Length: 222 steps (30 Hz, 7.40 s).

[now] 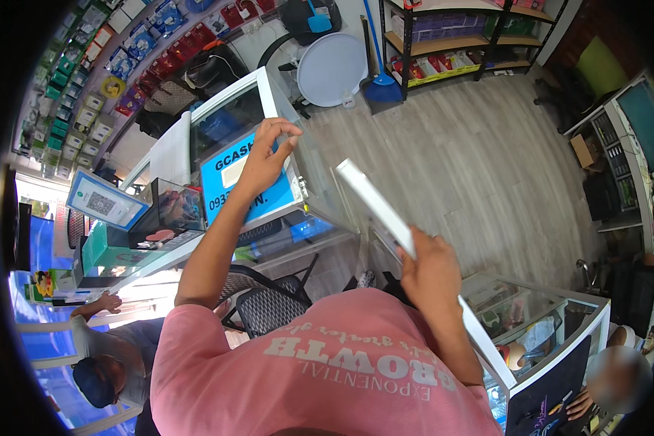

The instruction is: The person enters an electronics store, selects a charging cable from a display, and interacts with a shop assistant. The person then unwraps the cable, connects it to a power bank, and plugs it into a smartphone to verify that the device charges. The phone screen displays the charging status.

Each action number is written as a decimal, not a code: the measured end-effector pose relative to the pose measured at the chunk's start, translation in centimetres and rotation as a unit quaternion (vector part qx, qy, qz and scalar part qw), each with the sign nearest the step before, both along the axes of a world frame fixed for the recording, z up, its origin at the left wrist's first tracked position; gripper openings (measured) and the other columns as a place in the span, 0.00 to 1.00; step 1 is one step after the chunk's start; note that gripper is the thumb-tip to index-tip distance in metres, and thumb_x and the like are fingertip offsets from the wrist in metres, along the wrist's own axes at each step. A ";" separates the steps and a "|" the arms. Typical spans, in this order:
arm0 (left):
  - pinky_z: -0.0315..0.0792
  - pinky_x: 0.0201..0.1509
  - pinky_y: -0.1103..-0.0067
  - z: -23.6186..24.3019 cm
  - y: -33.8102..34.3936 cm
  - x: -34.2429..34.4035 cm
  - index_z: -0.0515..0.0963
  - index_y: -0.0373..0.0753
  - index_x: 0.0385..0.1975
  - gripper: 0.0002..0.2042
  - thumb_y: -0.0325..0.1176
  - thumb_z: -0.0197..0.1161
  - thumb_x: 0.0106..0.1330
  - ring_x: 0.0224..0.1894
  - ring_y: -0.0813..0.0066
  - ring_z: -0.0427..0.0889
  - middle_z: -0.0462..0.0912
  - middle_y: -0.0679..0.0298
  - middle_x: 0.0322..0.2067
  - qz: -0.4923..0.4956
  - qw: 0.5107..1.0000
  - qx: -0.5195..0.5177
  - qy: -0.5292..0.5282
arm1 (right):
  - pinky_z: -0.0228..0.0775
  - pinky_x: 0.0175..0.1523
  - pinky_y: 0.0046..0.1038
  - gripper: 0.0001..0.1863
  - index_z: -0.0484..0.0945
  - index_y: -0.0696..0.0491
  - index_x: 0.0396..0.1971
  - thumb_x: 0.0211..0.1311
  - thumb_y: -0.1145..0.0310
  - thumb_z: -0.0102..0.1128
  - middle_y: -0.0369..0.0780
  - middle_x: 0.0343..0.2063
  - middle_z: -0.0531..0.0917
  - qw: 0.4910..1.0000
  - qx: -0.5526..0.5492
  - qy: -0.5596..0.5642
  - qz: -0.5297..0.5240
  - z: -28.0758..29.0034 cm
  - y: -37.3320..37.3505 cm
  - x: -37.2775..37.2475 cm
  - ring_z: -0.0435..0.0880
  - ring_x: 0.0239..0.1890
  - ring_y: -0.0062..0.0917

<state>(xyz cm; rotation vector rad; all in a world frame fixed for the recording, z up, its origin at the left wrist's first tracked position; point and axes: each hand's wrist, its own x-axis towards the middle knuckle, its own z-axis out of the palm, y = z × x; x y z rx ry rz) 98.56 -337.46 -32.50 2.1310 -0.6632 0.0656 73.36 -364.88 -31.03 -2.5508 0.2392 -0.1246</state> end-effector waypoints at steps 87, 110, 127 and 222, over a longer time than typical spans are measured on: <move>0.71 0.66 0.72 16.8 149.1 52.7 0.75 0.29 0.61 0.25 0.43 0.60 0.73 0.61 0.63 0.81 0.83 0.51 0.57 0.658 0.691 -0.145 -0.262 | 0.75 0.46 0.22 0.13 0.86 0.60 0.45 0.73 0.65 0.62 0.39 0.35 0.89 0.699 0.202 0.148 0.670 -5.3 140.7 96.9 0.83 0.36 0.18; 0.62 0.75 0.63 25.3 182.1 70.0 0.53 0.30 0.75 0.52 0.53 0.70 0.54 0.69 0.44 0.69 0.67 0.37 0.67 0.514 0.833 -0.126 -0.165 | 0.76 0.46 0.27 0.13 0.86 0.54 0.46 0.69 0.62 0.65 0.40 0.36 0.88 0.738 0.169 -0.002 0.653 8.8 174.1 88.4 0.84 0.38 0.24; 0.71 0.64 0.63 27.0 184.8 60.4 0.71 0.32 0.67 0.47 0.67 0.68 0.57 0.61 0.53 0.78 0.79 0.42 0.57 0.473 0.833 -0.204 -0.199 | 0.74 0.45 0.27 0.24 0.76 0.59 0.63 0.74 0.61 0.54 0.39 0.38 0.87 0.800 0.172 -0.243 0.521 31.4 191.9 95.2 0.81 0.39 0.21; 0.66 0.73 0.63 30.1 180.7 53.9 0.63 0.52 0.75 0.38 0.42 0.68 0.63 0.71 0.50 0.68 0.63 0.51 0.72 0.549 0.759 0.050 -0.347 | 0.61 0.31 0.18 0.09 0.76 0.54 0.38 0.74 0.64 0.61 0.26 0.25 0.75 0.719 0.452 -0.035 0.526 16.5 183.3 91.3 0.68 0.26 0.07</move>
